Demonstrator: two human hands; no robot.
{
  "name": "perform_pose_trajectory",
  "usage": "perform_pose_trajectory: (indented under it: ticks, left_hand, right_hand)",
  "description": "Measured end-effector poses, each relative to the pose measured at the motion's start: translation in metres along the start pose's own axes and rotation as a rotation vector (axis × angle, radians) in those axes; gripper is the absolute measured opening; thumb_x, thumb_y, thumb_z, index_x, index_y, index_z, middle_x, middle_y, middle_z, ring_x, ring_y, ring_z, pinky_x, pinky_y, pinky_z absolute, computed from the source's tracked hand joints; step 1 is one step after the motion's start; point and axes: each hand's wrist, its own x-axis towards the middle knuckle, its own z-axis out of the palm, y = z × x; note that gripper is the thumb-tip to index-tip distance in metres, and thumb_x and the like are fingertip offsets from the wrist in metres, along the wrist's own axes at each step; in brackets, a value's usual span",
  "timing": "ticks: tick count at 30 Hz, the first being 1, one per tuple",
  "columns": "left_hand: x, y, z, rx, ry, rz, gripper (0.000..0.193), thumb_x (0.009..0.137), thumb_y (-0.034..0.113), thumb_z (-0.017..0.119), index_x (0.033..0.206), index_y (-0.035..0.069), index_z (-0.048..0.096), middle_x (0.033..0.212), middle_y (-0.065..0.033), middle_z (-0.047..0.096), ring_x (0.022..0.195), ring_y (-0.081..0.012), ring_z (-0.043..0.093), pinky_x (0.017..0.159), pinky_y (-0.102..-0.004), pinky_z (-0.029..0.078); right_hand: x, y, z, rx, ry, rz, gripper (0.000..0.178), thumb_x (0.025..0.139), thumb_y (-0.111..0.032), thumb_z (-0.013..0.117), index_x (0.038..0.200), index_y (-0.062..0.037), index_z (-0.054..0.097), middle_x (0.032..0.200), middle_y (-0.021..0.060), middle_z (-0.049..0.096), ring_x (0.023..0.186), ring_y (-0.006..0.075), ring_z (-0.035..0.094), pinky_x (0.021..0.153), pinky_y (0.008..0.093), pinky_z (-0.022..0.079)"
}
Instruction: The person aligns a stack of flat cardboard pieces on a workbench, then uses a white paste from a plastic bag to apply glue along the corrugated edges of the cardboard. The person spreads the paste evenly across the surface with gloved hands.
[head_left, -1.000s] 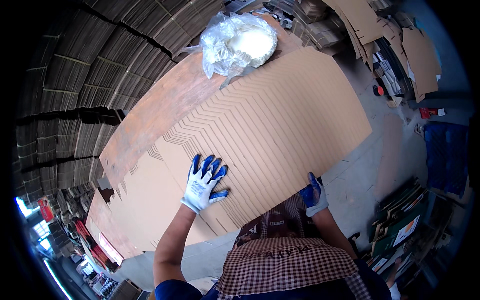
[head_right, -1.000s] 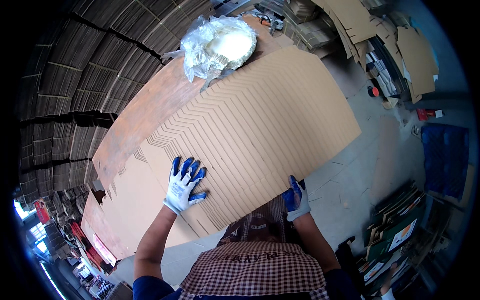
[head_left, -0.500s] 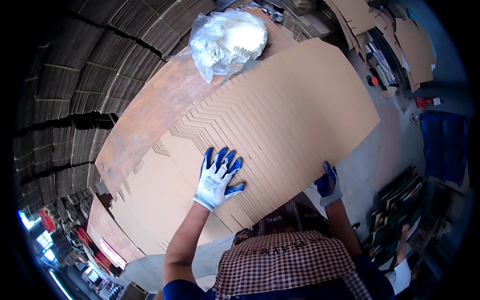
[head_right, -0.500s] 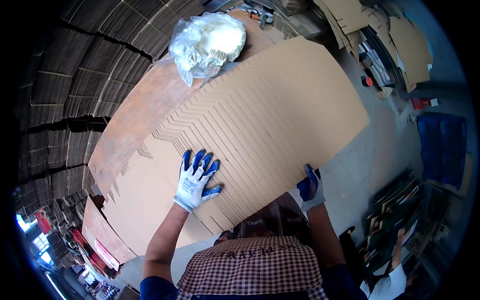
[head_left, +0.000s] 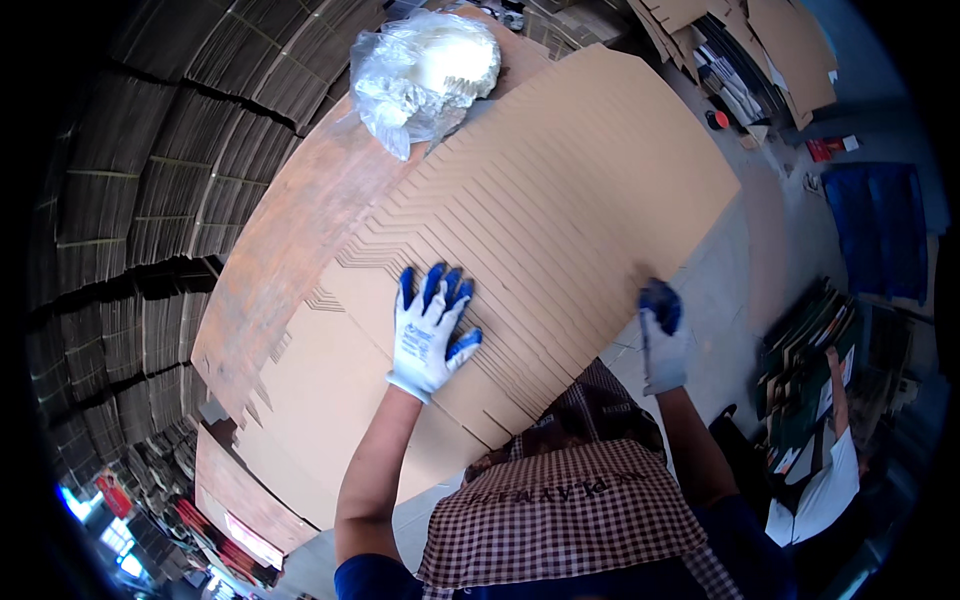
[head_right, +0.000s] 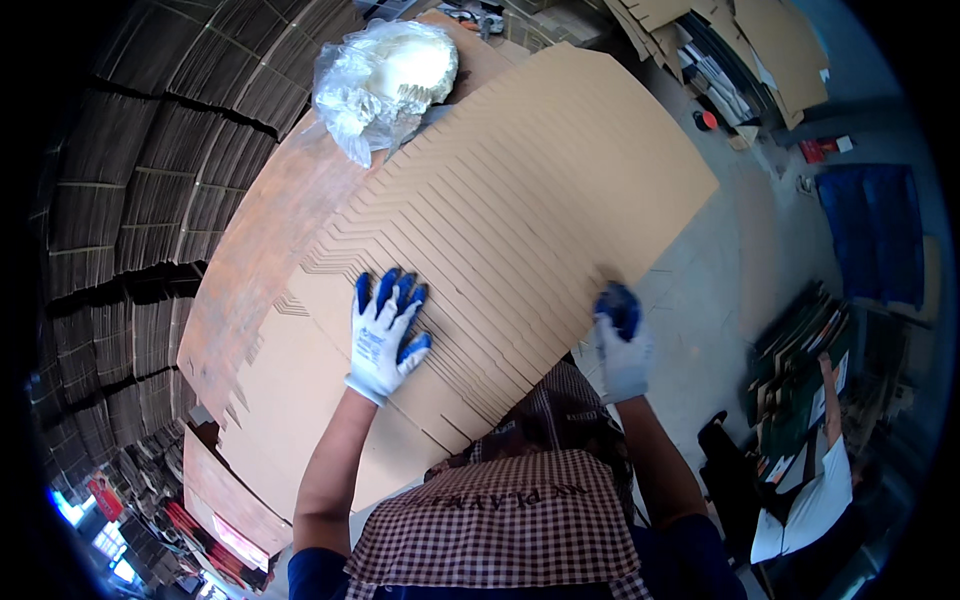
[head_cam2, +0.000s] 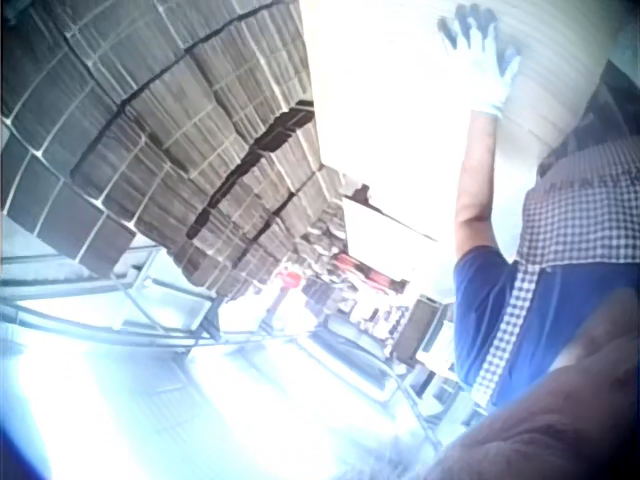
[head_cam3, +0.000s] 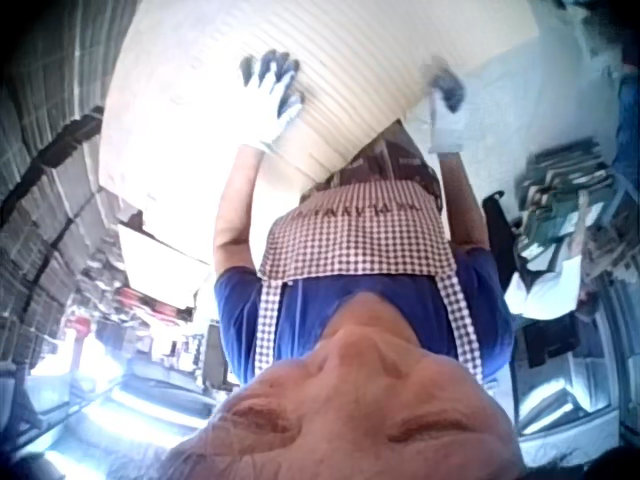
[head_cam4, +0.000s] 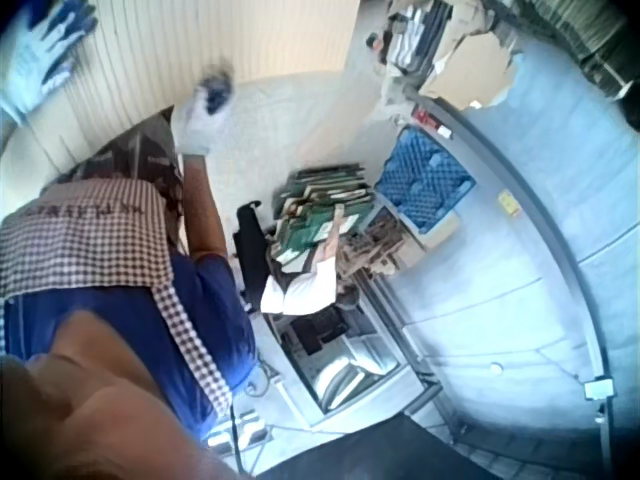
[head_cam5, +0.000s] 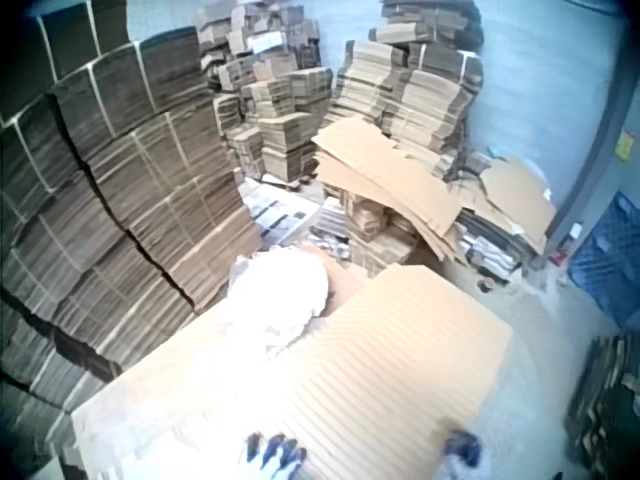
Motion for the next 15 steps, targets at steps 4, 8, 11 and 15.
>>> perform_pose_trajectory:
  ticks: [4,8,11,15]
  left_hand:
    - [0.009,-0.009,-0.005,0.037,-0.051,0.070,0.053,0.085,0.032,0.061,0.132,0.006,0.058,0.148,-0.0142,0.048,0.142,-0.0371,0.037,0.118,-0.0613,0.019]
    - [0.011,-0.016,-0.006,0.068,-0.098,0.070,0.056,0.088,0.035,0.055,0.136,0.006,0.056,0.150,-0.0143,0.045,0.143,-0.0367,0.034,0.120,-0.0595,0.015]
    - [0.014,-0.021,-0.005,0.082,-0.091,0.094,0.057,0.089,0.037,0.054,0.139,0.008,0.055,0.151,-0.0153,0.045,0.143,-0.0368,0.034,0.121,-0.0593,0.014]
    - [0.015,-0.014,-0.005,0.122,-0.112,0.079,0.058,0.088,0.040,0.056,0.139,0.010,0.056,0.150,-0.0151,0.045,0.143,-0.0367,0.035,0.121,-0.0592,0.014]
  right_hand:
    - [-0.044,-0.039,0.079,-0.609,-0.349,0.044,0.038,0.078,-0.012,0.079,0.113,-0.0052,0.065,0.104,0.0125,0.068,0.095,0.0261,0.068,0.084,0.0363,0.054]
    - [-0.064,-0.007,0.101,-1.119,-0.578,-0.218,0.037,0.083,-0.031,0.072,0.113,-0.0110,0.065,0.104,0.0108,0.069,0.094,0.0286,0.067,0.085,0.0416,0.052]
    - [-0.075,-0.002,0.099,-1.265,-0.563,-0.297,0.038,0.084,-0.029,0.071,0.117,-0.0122,0.064,0.107,0.0094,0.069,0.096,0.0263,0.066,0.086,0.0409,0.051]
    - [-0.081,-0.002,0.093,-1.256,-0.557,-0.436,0.039,0.085,-0.029,0.070,0.119,-0.0122,0.064,0.108,0.0068,0.068,0.094,0.0246,0.065,0.085,0.0405,0.051]
